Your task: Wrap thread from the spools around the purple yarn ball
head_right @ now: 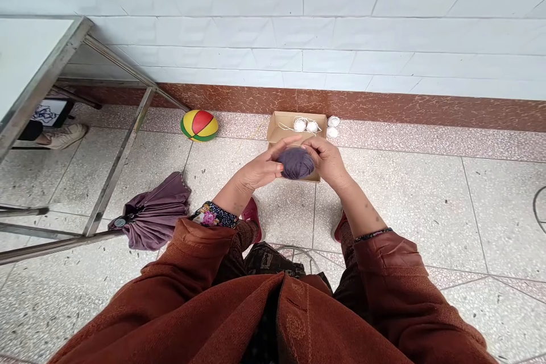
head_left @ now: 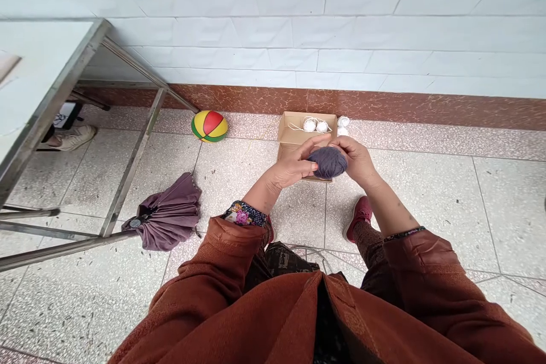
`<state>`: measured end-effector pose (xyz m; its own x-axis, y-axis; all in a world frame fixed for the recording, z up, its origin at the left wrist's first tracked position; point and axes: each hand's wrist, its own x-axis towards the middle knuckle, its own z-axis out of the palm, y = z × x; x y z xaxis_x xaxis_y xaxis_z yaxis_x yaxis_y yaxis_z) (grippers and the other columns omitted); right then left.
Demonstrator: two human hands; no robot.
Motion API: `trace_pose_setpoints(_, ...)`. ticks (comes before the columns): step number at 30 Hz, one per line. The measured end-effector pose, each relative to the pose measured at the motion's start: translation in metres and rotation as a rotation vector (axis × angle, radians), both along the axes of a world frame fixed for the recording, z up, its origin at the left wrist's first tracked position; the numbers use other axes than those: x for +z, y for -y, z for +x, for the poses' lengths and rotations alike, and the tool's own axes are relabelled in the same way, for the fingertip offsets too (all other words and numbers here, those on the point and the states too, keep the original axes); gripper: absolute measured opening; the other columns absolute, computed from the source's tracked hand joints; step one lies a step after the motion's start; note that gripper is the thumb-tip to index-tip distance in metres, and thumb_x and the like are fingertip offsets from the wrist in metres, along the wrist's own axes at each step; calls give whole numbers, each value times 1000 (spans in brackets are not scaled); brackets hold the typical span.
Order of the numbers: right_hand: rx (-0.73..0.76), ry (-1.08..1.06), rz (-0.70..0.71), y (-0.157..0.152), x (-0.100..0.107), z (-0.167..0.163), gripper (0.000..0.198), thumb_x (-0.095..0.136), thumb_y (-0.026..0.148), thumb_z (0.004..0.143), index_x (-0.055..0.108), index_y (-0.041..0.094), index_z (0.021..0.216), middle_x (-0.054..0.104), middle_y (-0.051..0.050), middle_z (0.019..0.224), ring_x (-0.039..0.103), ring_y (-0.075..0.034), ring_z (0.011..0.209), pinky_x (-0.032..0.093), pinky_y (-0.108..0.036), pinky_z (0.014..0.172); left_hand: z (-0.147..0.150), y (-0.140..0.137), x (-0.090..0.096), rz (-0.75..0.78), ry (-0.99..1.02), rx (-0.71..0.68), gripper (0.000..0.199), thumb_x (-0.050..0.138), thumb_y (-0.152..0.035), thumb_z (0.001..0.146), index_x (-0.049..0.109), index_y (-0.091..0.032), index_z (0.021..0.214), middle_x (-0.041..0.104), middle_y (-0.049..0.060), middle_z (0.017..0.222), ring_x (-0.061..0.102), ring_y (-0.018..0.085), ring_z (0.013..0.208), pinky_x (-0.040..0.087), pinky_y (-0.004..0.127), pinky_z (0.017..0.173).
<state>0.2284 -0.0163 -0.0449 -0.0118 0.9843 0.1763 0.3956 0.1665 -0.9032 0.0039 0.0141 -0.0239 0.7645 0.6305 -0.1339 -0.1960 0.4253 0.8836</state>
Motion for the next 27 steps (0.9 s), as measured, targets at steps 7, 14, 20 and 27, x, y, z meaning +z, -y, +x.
trace_pose_setpoints(7,279,52,-79,10,2,-18,34,63,52,104,71,25,85,70,-3,80,62,-21,78,51,-34,76,2,-14,-7,64,-112,418,70,89,-37,69,70,-24,135,74,10,134,67,30,131,50,48,119)
trace_pose_setpoints(14,254,-102,-26,12,36,-8,30,70,54,104,78,27,94,74,-3,90,65,-20,83,54,-36,81,-5,-16,-17,319,-452,263,71,86,-23,64,72,-25,134,72,11,134,67,31,122,49,54,116)
trace_pose_setpoints(20,-2,-89,9,-3,7,7,30,70,52,102,74,26,89,69,-2,85,64,-21,82,53,-38,82,-5,-9,-11,151,-99,-49,100,97,-28,60,63,-31,154,74,9,129,71,30,118,54,49,109)
trace_pose_setpoints(27,150,1,-81,7,-15,-16,34,63,51,104,68,24,84,70,-4,85,65,-22,82,52,-36,80,0,-15,-8,7,39,286,74,93,-38,71,70,-22,140,74,13,132,67,32,133,49,49,119)
